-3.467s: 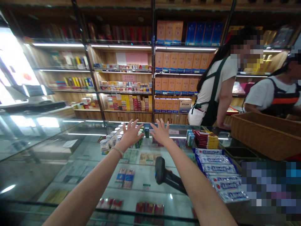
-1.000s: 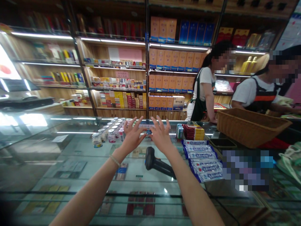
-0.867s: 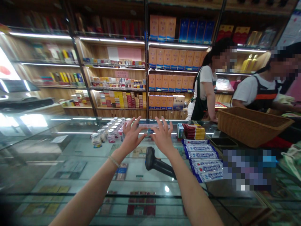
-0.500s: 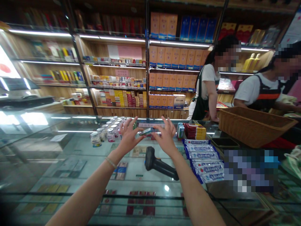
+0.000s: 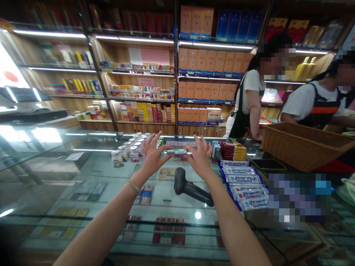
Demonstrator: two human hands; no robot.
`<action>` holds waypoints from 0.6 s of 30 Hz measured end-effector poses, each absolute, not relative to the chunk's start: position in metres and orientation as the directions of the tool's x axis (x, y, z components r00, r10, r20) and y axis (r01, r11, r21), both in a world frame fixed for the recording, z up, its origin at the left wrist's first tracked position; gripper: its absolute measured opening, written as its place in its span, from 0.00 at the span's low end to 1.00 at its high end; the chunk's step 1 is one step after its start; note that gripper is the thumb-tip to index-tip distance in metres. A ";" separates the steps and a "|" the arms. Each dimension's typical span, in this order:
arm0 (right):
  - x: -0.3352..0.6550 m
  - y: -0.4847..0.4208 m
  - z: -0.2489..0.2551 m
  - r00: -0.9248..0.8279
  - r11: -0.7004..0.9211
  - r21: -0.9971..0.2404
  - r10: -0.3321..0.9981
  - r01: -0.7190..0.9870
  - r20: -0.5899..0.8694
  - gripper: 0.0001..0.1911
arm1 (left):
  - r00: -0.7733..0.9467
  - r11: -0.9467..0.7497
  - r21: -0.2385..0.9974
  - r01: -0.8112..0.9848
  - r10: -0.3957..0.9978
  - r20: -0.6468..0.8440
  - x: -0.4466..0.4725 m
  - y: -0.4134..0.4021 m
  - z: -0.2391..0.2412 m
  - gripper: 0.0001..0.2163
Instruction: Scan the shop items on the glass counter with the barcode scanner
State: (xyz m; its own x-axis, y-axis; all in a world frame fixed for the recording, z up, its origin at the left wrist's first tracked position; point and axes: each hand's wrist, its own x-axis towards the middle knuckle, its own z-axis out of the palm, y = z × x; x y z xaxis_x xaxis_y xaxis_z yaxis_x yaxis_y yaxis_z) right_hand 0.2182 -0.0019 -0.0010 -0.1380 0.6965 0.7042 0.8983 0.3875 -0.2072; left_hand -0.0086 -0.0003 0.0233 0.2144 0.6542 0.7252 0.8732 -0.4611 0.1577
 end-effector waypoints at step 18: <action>0.230 -0.072 -0.013 -0.226 0.330 -0.084 0.790 0.940 0.570 0.29 | 0.201 -0.465 0.198 0.863 0.675 0.710 -0.010 0.004 0.016 0.09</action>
